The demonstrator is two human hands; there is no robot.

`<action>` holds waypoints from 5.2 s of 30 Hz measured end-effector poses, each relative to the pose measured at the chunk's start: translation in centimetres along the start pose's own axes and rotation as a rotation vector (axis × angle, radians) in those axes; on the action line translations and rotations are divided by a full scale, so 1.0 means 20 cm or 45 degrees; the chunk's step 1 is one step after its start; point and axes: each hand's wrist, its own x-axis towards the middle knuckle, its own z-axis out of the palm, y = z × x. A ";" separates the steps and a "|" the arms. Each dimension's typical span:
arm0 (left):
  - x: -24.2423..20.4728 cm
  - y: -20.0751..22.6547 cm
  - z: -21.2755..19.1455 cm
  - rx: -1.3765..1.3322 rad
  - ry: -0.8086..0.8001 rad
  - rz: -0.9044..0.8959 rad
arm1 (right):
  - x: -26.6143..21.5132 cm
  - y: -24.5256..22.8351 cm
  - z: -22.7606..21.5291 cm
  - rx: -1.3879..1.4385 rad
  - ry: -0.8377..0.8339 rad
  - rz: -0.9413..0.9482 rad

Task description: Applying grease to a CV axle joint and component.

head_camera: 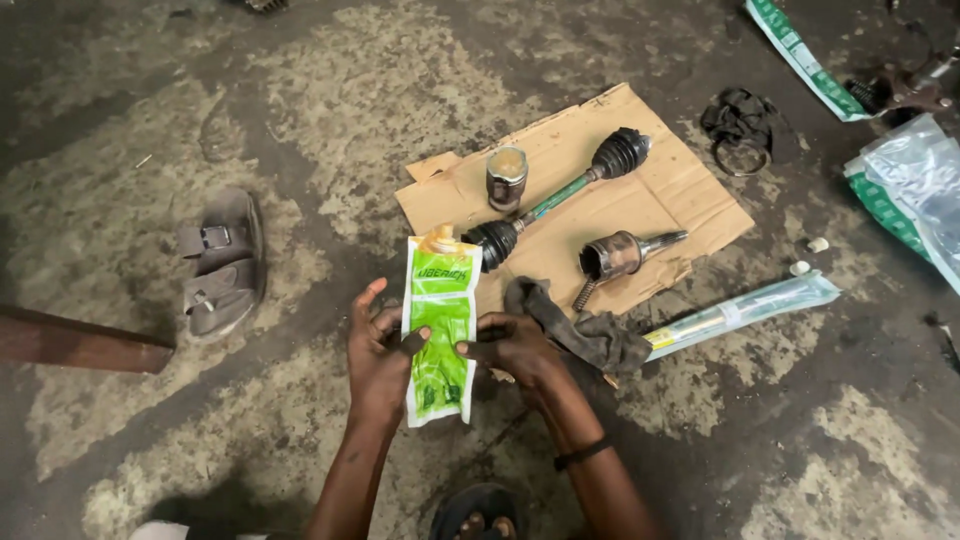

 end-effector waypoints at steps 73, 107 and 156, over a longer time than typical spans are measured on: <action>0.33 -0.23 -0.26 1.681 0.053 -0.297 | -0.23 0.27 0.47 -1.530 -0.205 -0.947; 0.12 -0.26 -0.09 1.839 0.131 -0.296 | -0.38 0.36 0.37 -1.495 -0.205 -0.445; 0.39 -0.27 -0.25 1.485 0.419 -0.173 | -0.26 0.44 0.48 -1.320 0.008 -0.994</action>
